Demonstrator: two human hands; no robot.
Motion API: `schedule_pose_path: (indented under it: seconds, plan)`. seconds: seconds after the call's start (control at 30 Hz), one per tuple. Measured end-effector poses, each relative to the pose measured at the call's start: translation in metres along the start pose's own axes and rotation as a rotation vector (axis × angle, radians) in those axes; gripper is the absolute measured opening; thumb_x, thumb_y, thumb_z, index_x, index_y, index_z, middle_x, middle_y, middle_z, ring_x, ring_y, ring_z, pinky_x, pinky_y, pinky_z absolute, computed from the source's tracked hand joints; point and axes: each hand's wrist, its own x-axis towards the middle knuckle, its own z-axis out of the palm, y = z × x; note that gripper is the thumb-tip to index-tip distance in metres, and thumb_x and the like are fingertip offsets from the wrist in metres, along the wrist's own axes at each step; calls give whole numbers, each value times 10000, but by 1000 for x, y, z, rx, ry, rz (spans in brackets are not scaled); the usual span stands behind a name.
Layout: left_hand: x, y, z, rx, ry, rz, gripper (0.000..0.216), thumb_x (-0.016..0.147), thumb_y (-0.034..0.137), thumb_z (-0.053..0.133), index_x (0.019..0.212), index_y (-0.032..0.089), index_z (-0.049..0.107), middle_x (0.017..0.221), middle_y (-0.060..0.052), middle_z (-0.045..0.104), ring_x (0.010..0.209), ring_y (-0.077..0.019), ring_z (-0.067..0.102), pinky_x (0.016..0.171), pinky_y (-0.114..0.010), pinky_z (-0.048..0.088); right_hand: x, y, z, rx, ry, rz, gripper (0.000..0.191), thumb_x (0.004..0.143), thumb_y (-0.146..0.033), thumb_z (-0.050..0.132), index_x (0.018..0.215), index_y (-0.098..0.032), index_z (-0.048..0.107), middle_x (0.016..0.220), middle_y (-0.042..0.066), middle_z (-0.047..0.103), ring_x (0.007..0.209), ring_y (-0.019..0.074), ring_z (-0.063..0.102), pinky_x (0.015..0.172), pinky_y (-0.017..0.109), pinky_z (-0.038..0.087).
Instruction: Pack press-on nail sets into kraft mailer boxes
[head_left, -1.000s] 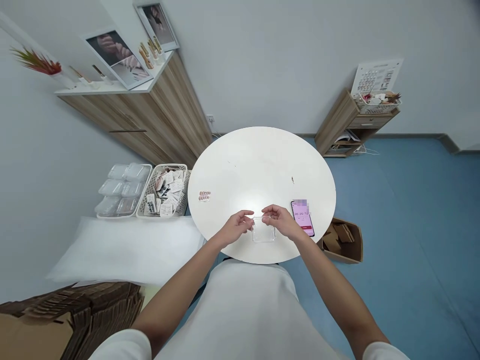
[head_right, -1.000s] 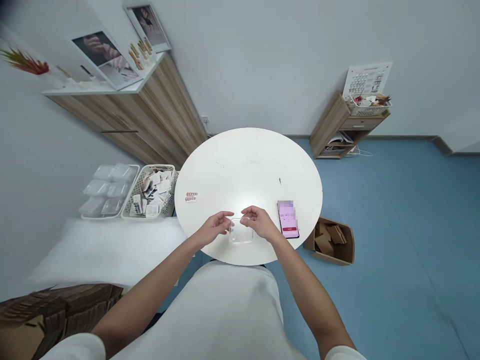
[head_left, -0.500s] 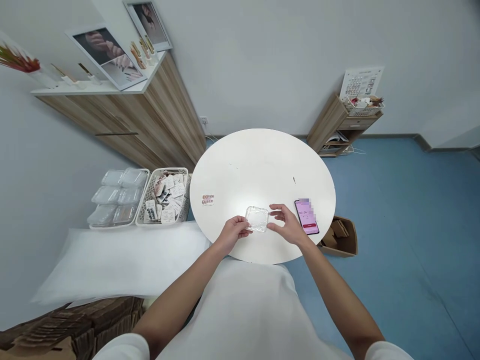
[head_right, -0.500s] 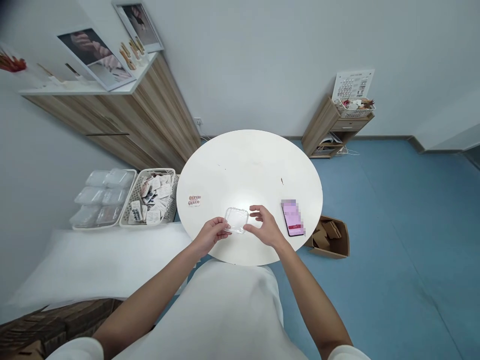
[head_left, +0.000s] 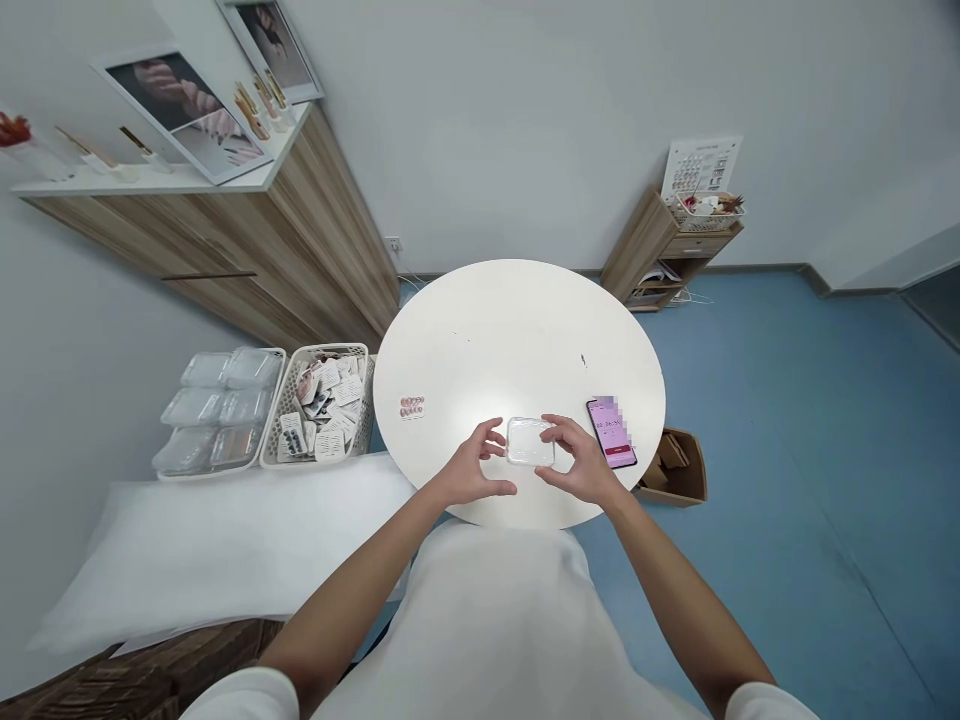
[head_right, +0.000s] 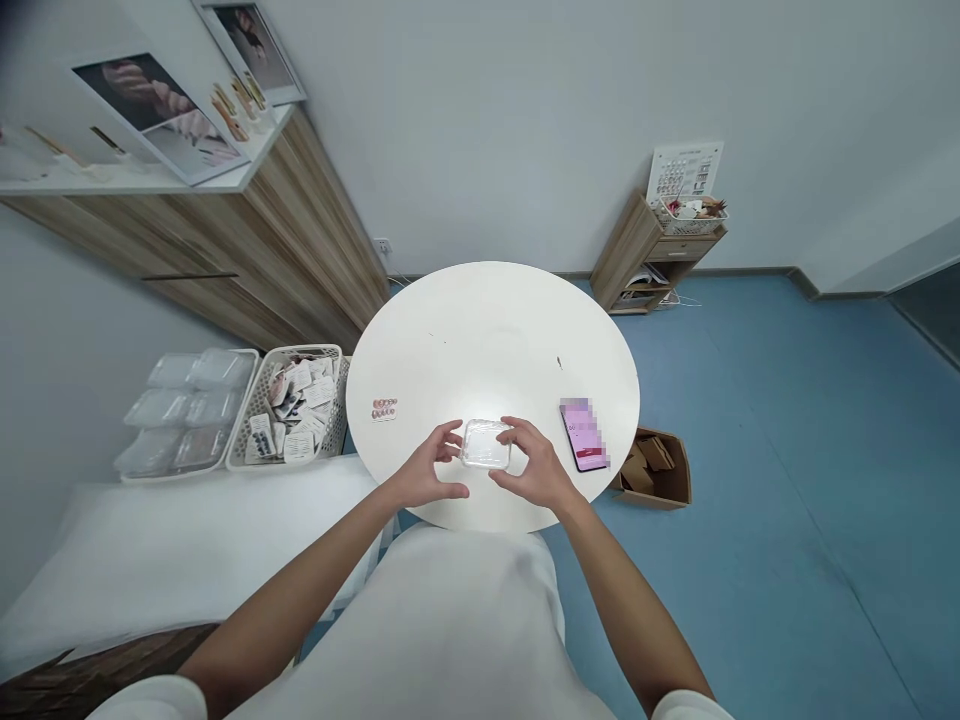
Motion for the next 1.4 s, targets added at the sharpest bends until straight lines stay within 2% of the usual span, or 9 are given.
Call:
schedule_pose_path:
  seconds: [0.07, 0.23, 0.37, 0.47, 0.7, 0.83, 1.4]
  plan:
    - [1, 6, -1, 81, -10, 53, 980, 416, 258, 797, 1277, 291, 330, 1089, -65, 501, 902, -182, 539, 898, -395, 361, 1, -3, -1, -6, -6, -15, 365, 587, -258, 667, 926, -241, 531, 1203, 97, 471, 1117, 255, 452, 834, 392, 428]
    - [6, 17, 4, 43, 17, 124, 794, 515, 247, 756, 1228, 260, 406, 1034, -70, 541, 884, -185, 544, 846, -372, 416, 6, -10, -3, -67, -56, -66, 388, 614, -280, 658, 969, -252, 505, 1226, 99, 443, 1130, 267, 432, 863, 420, 398]
    - [6, 14, 5, -6, 18, 149, 750, 515, 215, 754, 1191, 240, 430, 993, -64, 560, 897, -189, 550, 850, -364, 422, 12, -16, -11, -125, -238, -128, 490, 618, -320, 666, 1059, -252, 466, 1297, 103, 371, 1170, 270, 390, 873, 411, 391]
    - [5, 8, 4, -35, 10, 160, 750, 516, 211, 757, 1189, 236, 429, 1003, -68, 562, 908, -187, 553, 852, -357, 421, 17, -20, -15, -197, -315, -181, 458, 635, -309, 649, 1054, -257, 470, 1292, 92, 390, 1166, 270, 390, 883, 426, 377]
    - [5, 3, 11, -161, -46, 102, 901, 483, 231, 781, 1270, 254, 343, 1120, -98, 522, 934, -205, 562, 802, -342, 448, 19, -13, -13, -255, -263, -264, 418, 590, -243, 638, 985, -233, 500, 1198, 103, 465, 1065, 272, 451, 834, 413, 399]
    - [4, 4, 18, -178, -82, 103, 851, 515, 224, 769, 1258, 242, 354, 1099, -98, 532, 928, -201, 562, 782, -335, 458, 15, -7, -14, -245, -250, -270, 420, 562, -262, 649, 950, -234, 491, 1164, 101, 481, 1046, 262, 457, 819, 399, 403]
    - [10, 9, 33, -291, -33, 113, 792, 500, 191, 771, 1202, 210, 405, 963, -74, 557, 875, -185, 567, 726, -317, 483, 16, -6, -22, -57, -161, -275, 358, 523, -211, 616, 834, -213, 438, 1015, 82, 488, 957, 236, 483, 757, 357, 400]
